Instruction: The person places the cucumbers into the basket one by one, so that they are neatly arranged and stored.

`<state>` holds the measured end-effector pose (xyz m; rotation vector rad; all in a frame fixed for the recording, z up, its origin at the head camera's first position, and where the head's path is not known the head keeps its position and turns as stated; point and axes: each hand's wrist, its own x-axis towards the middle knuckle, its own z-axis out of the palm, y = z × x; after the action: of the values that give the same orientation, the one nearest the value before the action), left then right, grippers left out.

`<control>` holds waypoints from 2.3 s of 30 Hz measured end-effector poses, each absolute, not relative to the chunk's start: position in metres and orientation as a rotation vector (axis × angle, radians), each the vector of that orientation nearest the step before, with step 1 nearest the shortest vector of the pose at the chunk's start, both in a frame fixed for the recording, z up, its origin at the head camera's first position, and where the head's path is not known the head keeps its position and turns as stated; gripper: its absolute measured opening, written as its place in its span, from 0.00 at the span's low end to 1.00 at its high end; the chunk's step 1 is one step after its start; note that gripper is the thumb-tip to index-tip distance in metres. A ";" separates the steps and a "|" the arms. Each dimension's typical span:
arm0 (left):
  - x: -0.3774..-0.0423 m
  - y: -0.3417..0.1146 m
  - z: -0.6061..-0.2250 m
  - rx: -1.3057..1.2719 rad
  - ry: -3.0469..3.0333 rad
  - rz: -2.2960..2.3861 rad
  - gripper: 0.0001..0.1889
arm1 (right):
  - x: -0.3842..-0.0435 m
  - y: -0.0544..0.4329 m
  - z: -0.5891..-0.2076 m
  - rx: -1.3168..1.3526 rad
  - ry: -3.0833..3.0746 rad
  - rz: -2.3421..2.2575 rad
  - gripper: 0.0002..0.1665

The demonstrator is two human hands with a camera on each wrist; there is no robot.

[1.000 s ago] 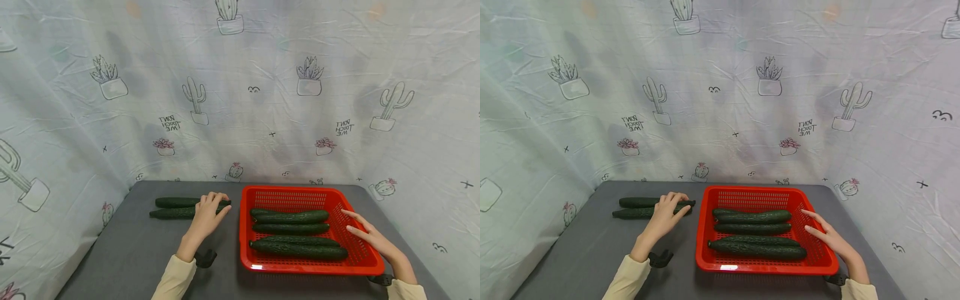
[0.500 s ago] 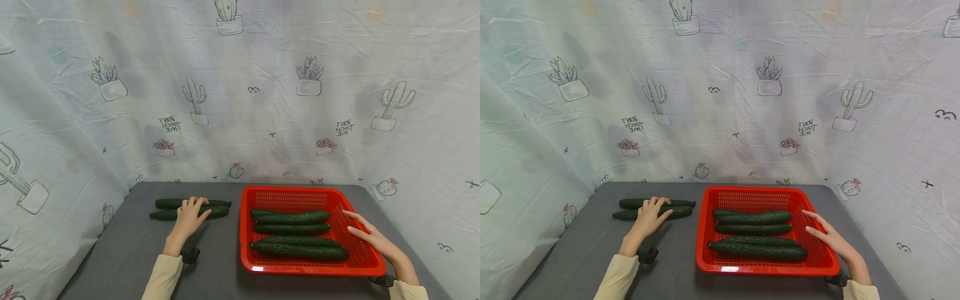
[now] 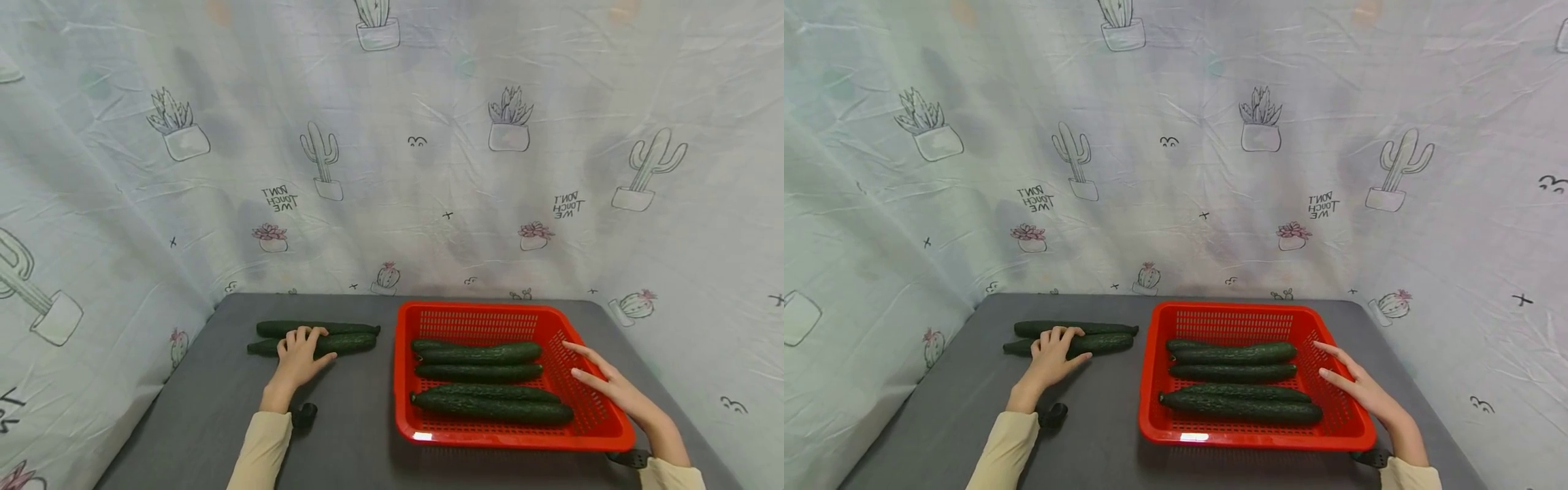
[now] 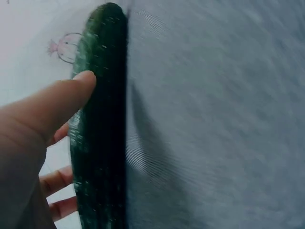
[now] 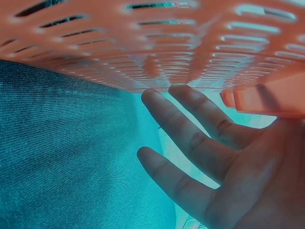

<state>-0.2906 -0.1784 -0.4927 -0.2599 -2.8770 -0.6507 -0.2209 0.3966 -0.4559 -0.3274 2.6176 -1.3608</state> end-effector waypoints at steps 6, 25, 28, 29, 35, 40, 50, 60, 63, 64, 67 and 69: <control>-0.293 -0.181 -0.499 -0.255 -2.922 -0.606 0.30 | -0.221 0.398 -0.454 -0.341 2.633 -1.347 0.32; -0.294 -0.173 -0.500 -0.187 -2.956 -0.552 0.25 | -0.220 0.396 -0.455 -0.374 2.681 -1.325 0.31; -0.292 -0.172 -0.500 -0.179 -2.957 -0.546 0.24 | -0.220 0.397 -0.456 -0.362 2.684 -1.328 0.31; -0.292 -0.172 -0.500 -0.179 -2.956 -0.541 0.24 | -0.221 0.397 -0.457 -0.355 2.683 -1.332 0.31; -0.290 -0.174 -0.501 -0.225 -2.946 -0.491 0.24 | -0.221 0.397 -0.458 -0.358 2.679 -1.335 0.31; -0.291 -0.176 -0.500 -0.286 -2.975 -0.510 0.24 | -0.221 0.398 -0.458 -0.350 2.672 -1.335 0.31; -0.289 -0.168 -0.483 -0.302 -2.916 -0.570 0.25 | -0.223 0.399 -0.458 -0.359 2.667 -1.333 0.31; -0.278 -0.147 -0.452 -0.345 -2.827 -0.505 0.27 | -0.222 0.398 -0.455 -0.342 2.661 -1.329 0.32; -0.275 -0.140 -0.448 -0.357 -2.793 -0.475 0.28 | -0.222 0.398 -0.455 -0.323 2.642 -1.332 0.33; -0.274 -0.138 -0.447 -0.363 -2.786 -0.463 0.28 | -0.222 0.398 -0.455 -0.325 2.638 -1.333 0.33; -0.271 -0.130 -0.444 -0.386 -2.772 -0.443 0.29 | -0.221 0.398 -0.456 -0.319 2.635 -1.338 0.32; -0.268 -0.125 -0.441 -0.401 -2.769 -0.437 0.28 | -0.221 0.397 -0.457 -0.322 2.639 -1.333 0.32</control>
<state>-0.2676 -0.1252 -0.4413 -0.4010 -2.7688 -0.4368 -0.2210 0.3975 -0.4568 -0.3217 2.6393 -1.3332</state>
